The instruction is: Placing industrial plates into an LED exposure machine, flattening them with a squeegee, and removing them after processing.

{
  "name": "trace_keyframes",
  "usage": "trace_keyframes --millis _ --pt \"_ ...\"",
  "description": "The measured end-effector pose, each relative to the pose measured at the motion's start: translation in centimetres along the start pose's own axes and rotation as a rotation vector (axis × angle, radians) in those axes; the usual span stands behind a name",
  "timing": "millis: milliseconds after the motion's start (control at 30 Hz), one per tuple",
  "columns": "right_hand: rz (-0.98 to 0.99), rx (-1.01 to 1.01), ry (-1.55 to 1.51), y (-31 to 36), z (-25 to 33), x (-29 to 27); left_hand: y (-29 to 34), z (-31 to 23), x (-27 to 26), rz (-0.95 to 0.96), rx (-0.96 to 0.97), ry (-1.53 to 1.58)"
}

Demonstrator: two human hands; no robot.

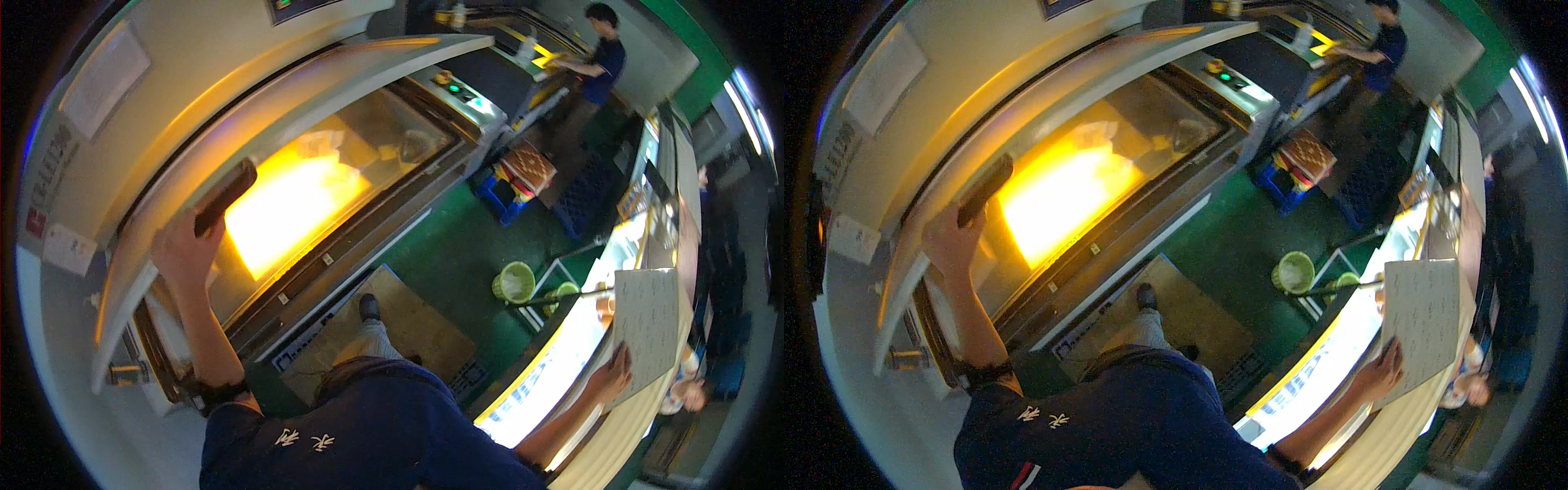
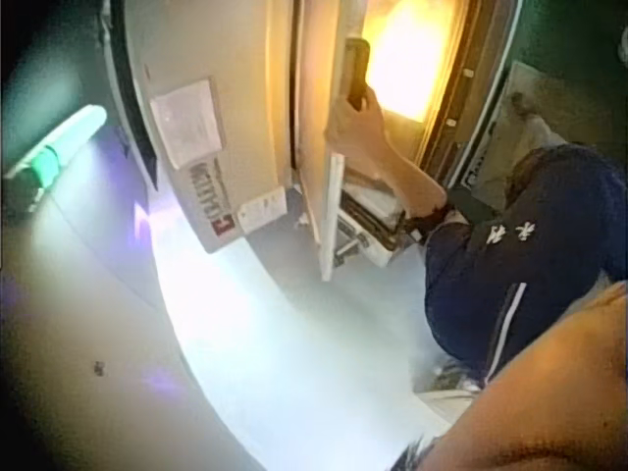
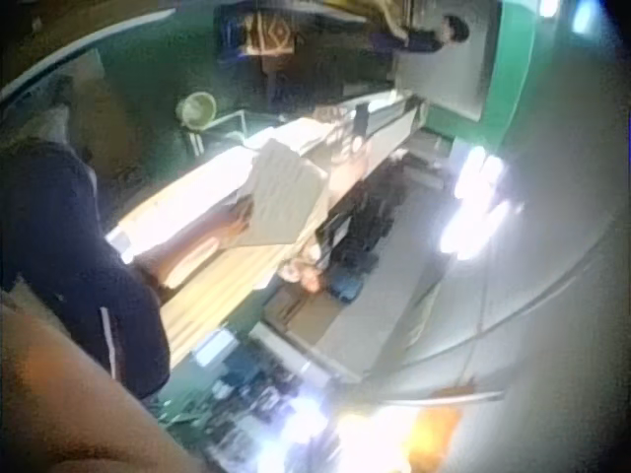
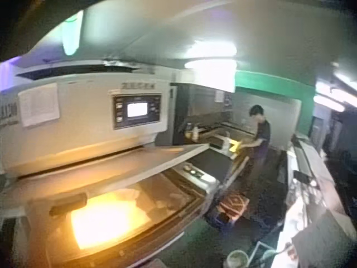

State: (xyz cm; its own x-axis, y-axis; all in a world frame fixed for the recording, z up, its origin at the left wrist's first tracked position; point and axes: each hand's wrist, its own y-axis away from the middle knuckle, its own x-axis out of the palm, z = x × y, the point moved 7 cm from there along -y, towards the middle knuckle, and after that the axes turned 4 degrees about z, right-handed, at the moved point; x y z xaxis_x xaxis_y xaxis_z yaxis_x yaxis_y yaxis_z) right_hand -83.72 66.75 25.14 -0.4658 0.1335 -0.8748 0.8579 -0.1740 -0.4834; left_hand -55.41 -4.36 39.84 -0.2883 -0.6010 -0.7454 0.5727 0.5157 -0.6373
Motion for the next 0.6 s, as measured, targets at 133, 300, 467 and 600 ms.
trace_keyframes --millis 133,300,467,600 --pt "-0.068 -0.322 -0.082 0.3 11.2 -5.0 -4.1 2.2 -2.7 -0.303 0.158 -0.131" --pt "-0.144 -0.799 -0.713 -1.7 26.5 -6.1 -8.3 4.2 -4.9 -0.468 0.192 -0.198" --pt "-0.058 -1.386 -0.968 4.9 49.1 -6.1 -11.8 4.9 -6.4 -0.484 0.234 -0.167" --pt "0.178 -1.679 -1.097 12.8 62.5 -3.6 -13.7 6.6 -6.0 -0.44 0.199 -0.196"
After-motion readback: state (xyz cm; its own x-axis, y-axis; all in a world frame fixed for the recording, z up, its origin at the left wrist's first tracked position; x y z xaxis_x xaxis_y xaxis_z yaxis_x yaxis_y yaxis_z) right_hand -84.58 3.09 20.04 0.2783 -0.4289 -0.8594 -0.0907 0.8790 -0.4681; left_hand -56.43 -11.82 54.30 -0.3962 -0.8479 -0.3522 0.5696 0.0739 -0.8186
